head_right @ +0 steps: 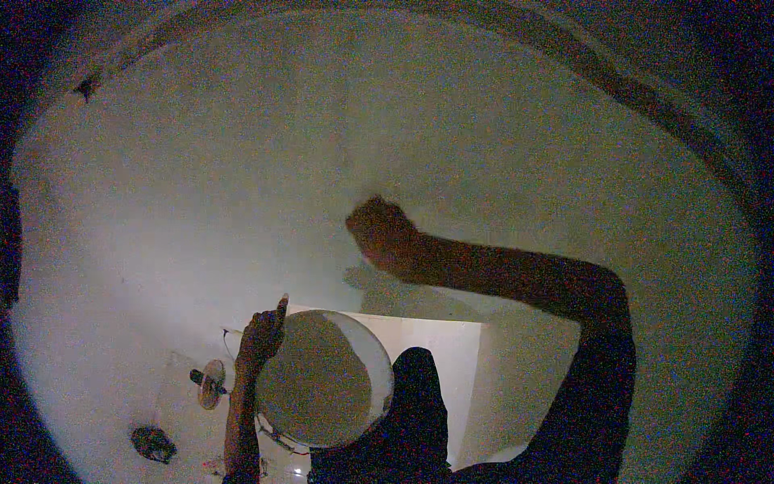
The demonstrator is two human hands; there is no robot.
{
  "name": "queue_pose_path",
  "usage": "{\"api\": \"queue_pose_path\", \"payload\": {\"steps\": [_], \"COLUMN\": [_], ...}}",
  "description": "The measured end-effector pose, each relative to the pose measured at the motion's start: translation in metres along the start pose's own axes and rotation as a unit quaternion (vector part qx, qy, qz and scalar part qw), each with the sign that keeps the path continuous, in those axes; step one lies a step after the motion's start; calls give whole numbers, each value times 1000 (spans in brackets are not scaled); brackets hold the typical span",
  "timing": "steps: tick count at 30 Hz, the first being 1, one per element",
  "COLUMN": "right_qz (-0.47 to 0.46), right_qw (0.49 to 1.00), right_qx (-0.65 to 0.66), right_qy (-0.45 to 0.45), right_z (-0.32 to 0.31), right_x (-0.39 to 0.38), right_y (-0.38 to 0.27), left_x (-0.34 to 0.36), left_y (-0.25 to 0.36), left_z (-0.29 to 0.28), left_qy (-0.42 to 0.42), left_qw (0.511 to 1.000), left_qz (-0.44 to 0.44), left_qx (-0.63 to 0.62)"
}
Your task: Painting a ceiling with a brush and white paint from a bucket.
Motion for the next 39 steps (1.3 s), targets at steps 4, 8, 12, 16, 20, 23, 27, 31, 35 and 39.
{"api": "queue_pose_path", "payload": {"steps": [4, 8, 12, 16, 20, 23, 27, 31, 35, 39], "right_qz": [-5, 92, 202, 204, 171, 218, 243, 239, 199, 217], "right_qw": [989, 957, 899, 757, 675, 640, 664, 775, 797, 786], "right_qx": [145, 274, 388, 618, 714, 726, 703, 585, 565, 572], "right_qy": [-24, -4, 32, -58, -80, -129, -73, -23, -83, -91], "right_z": [31, 35, 52, 96, 129, 147, 149, 159, 195, 220], "right_x": [-12, -20, -59, -108, -127, -130, -121, -100, -69, -39], "right_y": [-10, 8, 3, -43, -107, -149, -183, -198, -214, -228], "left_x": [-1, -1, 0, -3, -6, -6, -5, 14, 33, 46], "left_y": [-1, -6, -3, 6, 15, 22, 35, 32, 24, 10], "left_z": [2, 10, 11, 0, -10, -15, -24, -24, -7, -1], "left_qy": [31, 22, 8, 36, 60, 58, 44, 58, 21, 24], "left_qw": [999, 1000, 999, 999, 997, 996, 994, 996, 996, 997], "left_qz": [21, 10, -15, -10, -20, -51, -75, -66, -86, -70], "left_qx": [0, -20, -35, -24, -32, -52, 73, 15, 15, -4]}}
Point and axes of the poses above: each hand's wrist, its own x-axis towards the middle knuckle, its own z-axis out of the palm, y = z × x, the point moved 4 cm from there along x, towards the middle knuckle, and after that the axes turned 13 degrees about -x, right-handed, at the moved point
